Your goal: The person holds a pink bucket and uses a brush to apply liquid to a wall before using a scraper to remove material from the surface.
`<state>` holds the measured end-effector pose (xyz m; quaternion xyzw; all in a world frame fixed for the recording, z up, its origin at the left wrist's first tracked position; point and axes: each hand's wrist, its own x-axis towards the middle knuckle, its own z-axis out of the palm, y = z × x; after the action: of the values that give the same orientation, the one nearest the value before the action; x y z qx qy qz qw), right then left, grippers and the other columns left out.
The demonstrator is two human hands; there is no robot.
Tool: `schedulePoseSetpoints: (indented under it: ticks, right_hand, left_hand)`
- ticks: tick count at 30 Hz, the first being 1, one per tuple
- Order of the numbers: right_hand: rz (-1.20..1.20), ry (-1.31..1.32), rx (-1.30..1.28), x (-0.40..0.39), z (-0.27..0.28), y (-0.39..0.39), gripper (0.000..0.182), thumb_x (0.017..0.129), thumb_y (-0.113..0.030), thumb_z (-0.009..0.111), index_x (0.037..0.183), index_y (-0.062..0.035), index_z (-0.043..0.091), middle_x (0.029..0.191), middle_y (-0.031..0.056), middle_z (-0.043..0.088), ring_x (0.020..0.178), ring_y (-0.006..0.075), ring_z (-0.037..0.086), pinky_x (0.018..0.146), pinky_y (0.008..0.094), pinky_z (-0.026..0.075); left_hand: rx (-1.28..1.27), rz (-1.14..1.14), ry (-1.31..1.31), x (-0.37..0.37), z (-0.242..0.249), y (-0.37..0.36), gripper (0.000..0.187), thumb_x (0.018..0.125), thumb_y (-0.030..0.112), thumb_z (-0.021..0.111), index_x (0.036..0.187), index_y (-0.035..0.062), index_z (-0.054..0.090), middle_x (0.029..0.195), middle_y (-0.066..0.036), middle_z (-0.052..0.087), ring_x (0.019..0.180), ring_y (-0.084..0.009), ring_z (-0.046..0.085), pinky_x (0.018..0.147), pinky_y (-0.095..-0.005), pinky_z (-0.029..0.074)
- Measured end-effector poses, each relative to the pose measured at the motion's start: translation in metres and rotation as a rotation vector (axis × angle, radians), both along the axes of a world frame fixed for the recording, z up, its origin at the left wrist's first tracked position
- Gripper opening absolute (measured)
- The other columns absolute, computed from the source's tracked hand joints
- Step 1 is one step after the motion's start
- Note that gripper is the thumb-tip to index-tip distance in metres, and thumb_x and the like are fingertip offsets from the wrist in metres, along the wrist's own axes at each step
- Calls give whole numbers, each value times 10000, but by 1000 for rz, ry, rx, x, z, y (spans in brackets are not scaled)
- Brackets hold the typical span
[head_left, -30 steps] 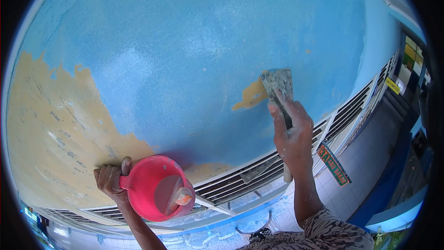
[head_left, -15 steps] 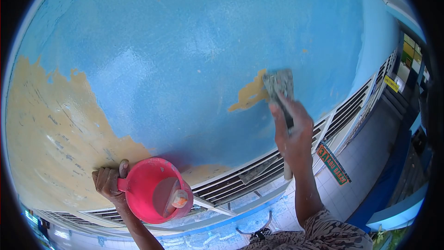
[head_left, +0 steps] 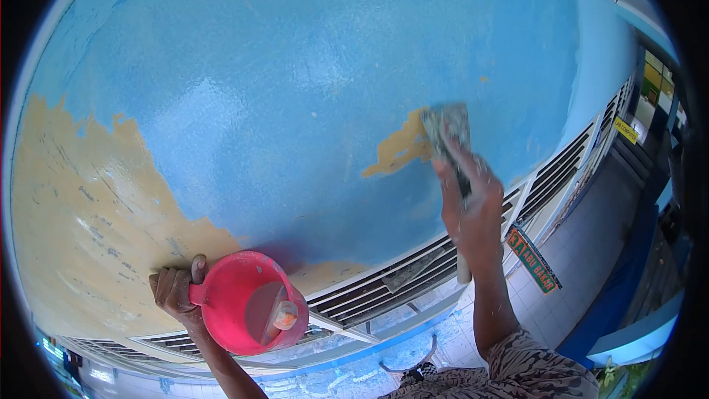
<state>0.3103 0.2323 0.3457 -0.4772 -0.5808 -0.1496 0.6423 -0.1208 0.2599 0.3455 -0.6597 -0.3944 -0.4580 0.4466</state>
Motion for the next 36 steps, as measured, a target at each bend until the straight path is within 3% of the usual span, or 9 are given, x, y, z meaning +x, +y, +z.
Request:
schedulePoseSetpoints:
  ticks: [3,8,13,18,20,24,27,33,36]
  right_hand:
    - [11,36,-87,-4,-31,-7,414,974,-142,651,1378,-53,617,857,206,647,727,271,643,667,419,518]
    - [18,54,-42,4,15,0,431,974,-133,653,1400,-82,609,866,187,657,732,235,631,663,417,520]
    - [-21,16,-86,1,-34,-7,434,966,-129,668,1391,-63,609,817,179,648,695,237,608,651,409,511]
    - [-1,55,-11,8,15,2,431,972,-127,655,1395,-60,606,816,187,653,678,225,582,641,414,508]
    - [-75,31,-151,5,-6,-8,430,973,-133,658,1395,-67,607,823,188,655,705,233,604,657,415,512]
    - [-51,4,-30,4,-29,-2,424,977,-142,656,1395,-89,612,808,181,644,684,234,599,643,408,511]
    - [-17,91,-23,8,11,4,426,974,-120,648,1398,-91,611,819,178,653,683,215,613,630,410,512]
    - [-48,19,-56,3,-40,-3,449,961,-112,669,1404,-91,604,828,181,651,694,240,627,643,417,518]
    - [-63,30,-5,14,6,7,446,964,-113,663,1405,-92,605,831,190,653,721,249,646,647,428,526]
  left_hand:
    - [22,-30,-17,4,3,2,465,835,219,833,549,127,478,488,-6,372,489,-187,372,578,-352,308]
    - [-11,-19,3,3,3,-2,474,839,211,827,546,117,467,490,-9,380,488,-187,378,580,-355,313]
    - [17,-19,5,2,3,0,475,829,195,836,543,115,465,487,-8,387,488,-187,383,582,-358,316]
    - [-1,-49,-4,3,2,1,486,825,198,839,542,117,453,486,-7,386,486,-190,382,580,-360,315]
    - [3,-35,-2,4,3,-1,483,822,196,841,544,117,454,486,-7,379,486,-188,381,578,-360,313]
    - [2,-17,50,-1,3,-1,482,823,195,841,544,119,455,488,-6,384,489,-186,385,578,-360,312]
    - [-16,-8,47,2,3,-1,398,885,163,775,580,90,530,509,-16,432,478,-188,405,582,-375,330]
    - [16,-30,8,4,3,1,480,817,194,846,547,120,456,493,-5,381,490,-190,371,581,-356,309]
    - [-8,-12,20,2,1,-2,453,817,189,845,554,118,483,494,-7,384,492,-191,374,584,-355,310]
